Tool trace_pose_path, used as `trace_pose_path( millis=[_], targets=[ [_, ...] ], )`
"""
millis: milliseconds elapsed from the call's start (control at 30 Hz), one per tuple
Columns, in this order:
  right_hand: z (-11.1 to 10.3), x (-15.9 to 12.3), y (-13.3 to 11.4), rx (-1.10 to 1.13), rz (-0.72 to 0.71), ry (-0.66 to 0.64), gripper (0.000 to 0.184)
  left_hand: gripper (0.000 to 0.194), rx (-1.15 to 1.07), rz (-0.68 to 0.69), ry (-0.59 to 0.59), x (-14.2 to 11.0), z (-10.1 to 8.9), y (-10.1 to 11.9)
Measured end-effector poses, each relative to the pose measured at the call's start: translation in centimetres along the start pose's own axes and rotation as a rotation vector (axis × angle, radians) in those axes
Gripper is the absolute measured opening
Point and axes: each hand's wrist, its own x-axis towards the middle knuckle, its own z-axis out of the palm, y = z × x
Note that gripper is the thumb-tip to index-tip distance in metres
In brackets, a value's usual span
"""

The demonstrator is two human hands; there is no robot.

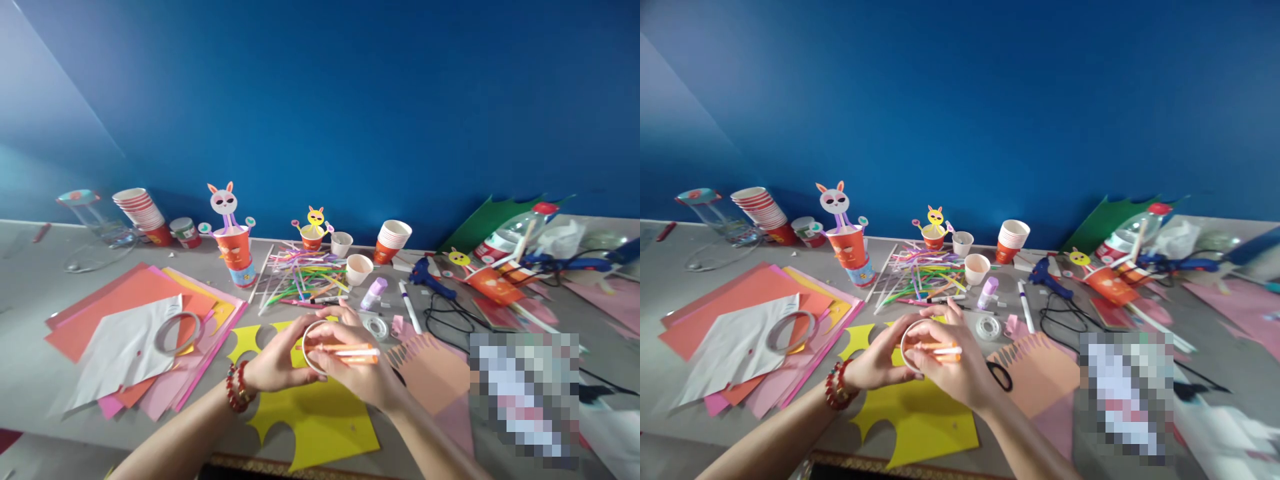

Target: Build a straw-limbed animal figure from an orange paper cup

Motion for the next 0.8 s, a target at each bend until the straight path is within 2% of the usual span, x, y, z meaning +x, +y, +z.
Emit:
trace_pose_path(
  millis=[133, 233, 333, 500, 667, 800],
  targets=[
    [-1.4, 0.1, 0.6, -0.004, -0.083, 0.111, 0.025, 0.077, -0.107, -0.074, 0.033, -0.1, -0.2, 0.0],
    [-2.3, 0.2, 0.9, -0.046, -0.137, 0.154, 0.016, 0.075, -0.141, -0.100, 0.069, -0.2, -0.3, 0.0],
    [-2.5, 0.4, 0.8, -0.057, -0.130, 0.154, 0.007, 0.076, -0.113, -0.103, 0.074, -0.2, -0.3, 0.0],
    [-1.9, 0.5, 0.7, -0.018, -0.073, 0.071, 0.007, 0.083, -0.068, -0.042, -0.036, -0.1, 0.0, 0.0],
    [-2.0, 0.3, 0.9, 0.044, 0.024, -0.010, 0.011, 0.089, -0.123, -0.022, -0.031, -0.2, 0.1, 0.0],
    [-2.1, 0.1, 1.0, 0.059, 0.073, -0.059, 0.016, 0.086, -0.108, -0.031, -0.037, -0.6, 0.1, -0.4]
  ],
)
